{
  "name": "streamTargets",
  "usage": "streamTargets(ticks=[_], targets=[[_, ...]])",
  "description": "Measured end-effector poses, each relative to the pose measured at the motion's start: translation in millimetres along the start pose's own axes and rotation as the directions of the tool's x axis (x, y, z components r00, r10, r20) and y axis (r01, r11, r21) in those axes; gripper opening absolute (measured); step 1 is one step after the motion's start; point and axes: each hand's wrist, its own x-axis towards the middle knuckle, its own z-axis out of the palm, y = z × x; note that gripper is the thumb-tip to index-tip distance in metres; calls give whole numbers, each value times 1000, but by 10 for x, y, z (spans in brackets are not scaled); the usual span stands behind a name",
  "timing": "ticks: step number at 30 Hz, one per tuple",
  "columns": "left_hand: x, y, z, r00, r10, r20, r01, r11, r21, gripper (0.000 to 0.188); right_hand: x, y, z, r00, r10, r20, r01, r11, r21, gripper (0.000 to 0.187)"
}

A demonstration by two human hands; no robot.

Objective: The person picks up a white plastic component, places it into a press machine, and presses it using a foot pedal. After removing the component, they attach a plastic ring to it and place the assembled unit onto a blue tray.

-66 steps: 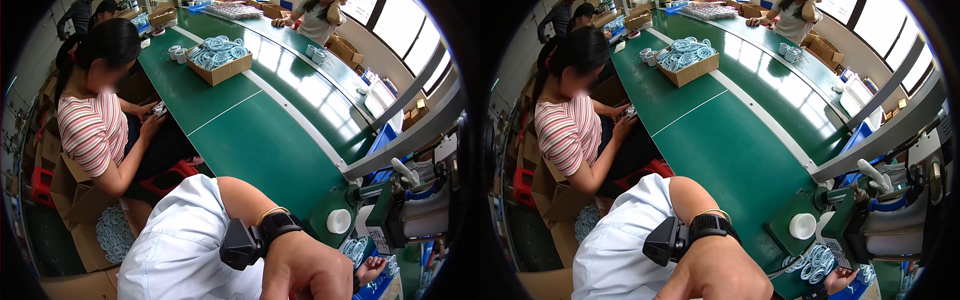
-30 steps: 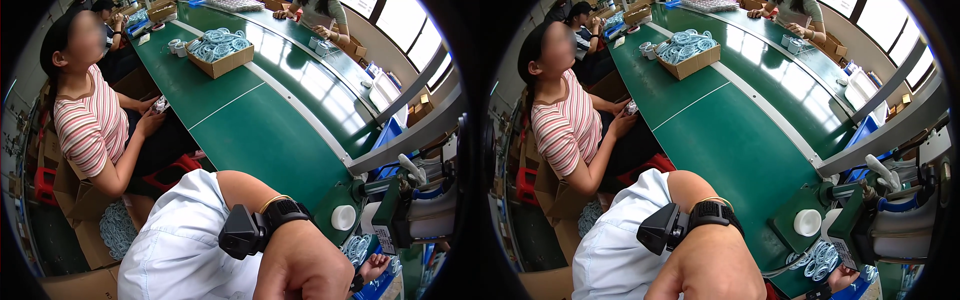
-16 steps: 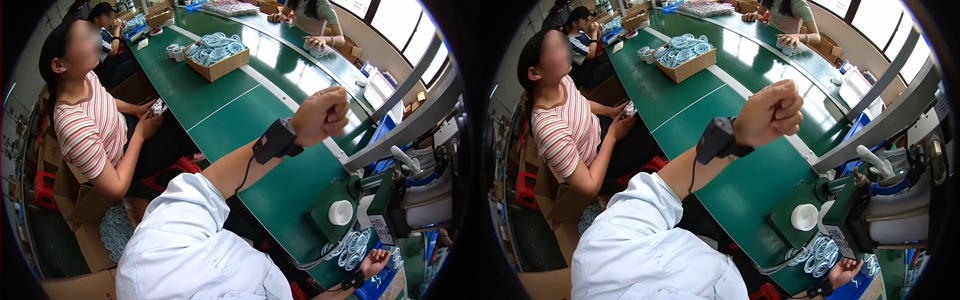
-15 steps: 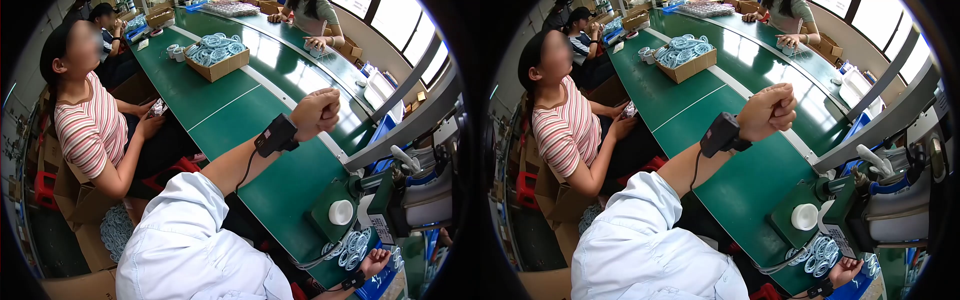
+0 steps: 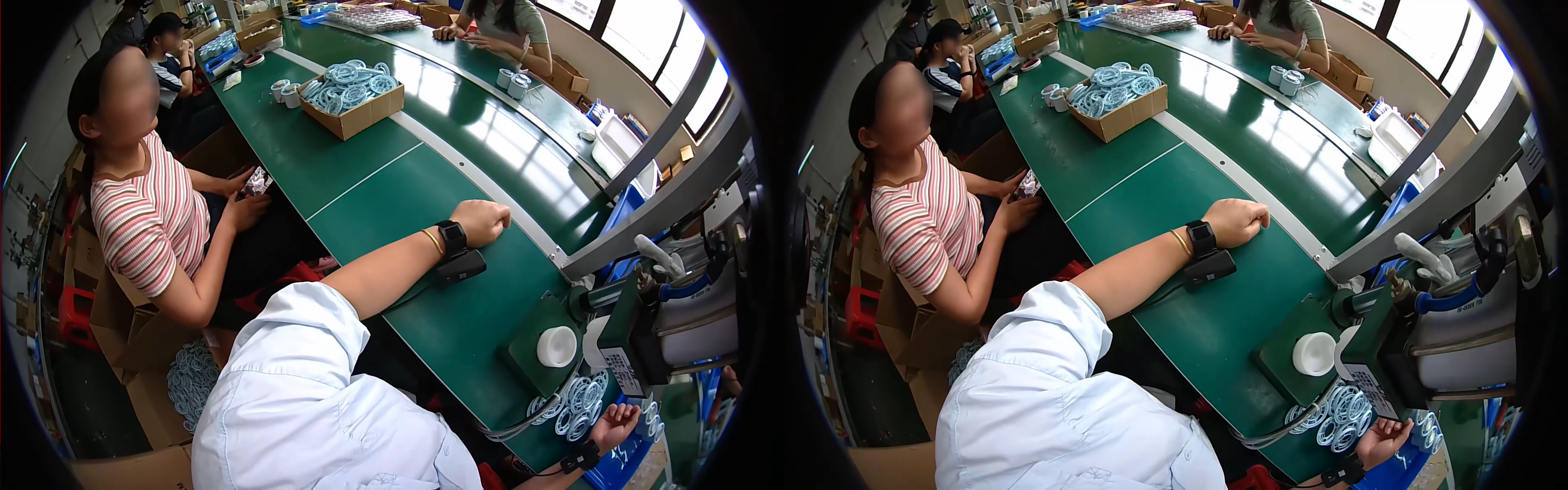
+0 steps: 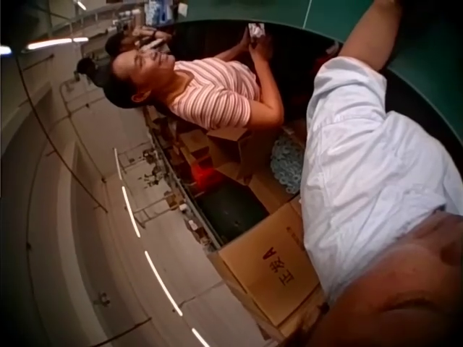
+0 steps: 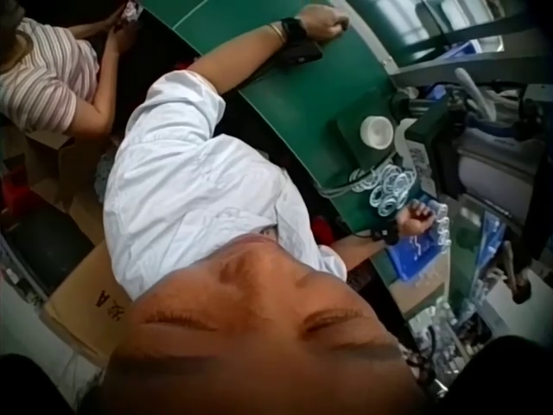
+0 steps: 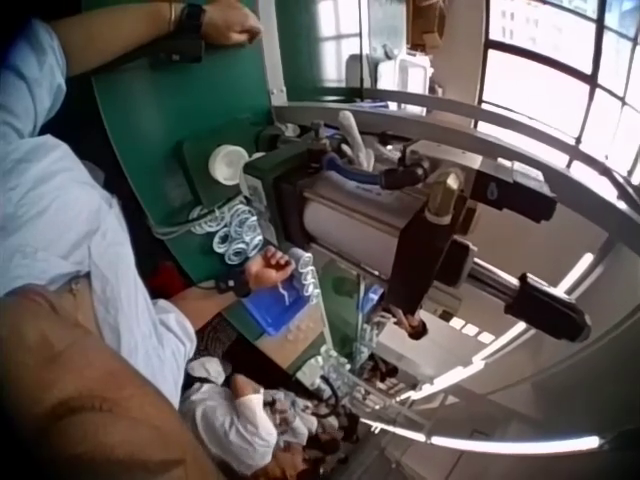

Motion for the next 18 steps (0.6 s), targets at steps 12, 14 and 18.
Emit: streamTargets(ticks=[12,14,18], targets=[[5,-42,23,998,68,6,-68,997,23,13,87,15,-252,991,-16,136,8,998,58,18],[8,-21,25,997,76,12,-76,997,24,13,33,9,-183,992,-20,123,16,999,32,19],[-14,-26,-16,997,74,30,-75,997,24,14,15,49,-92,995,-31,98,34,999,-31,20]])
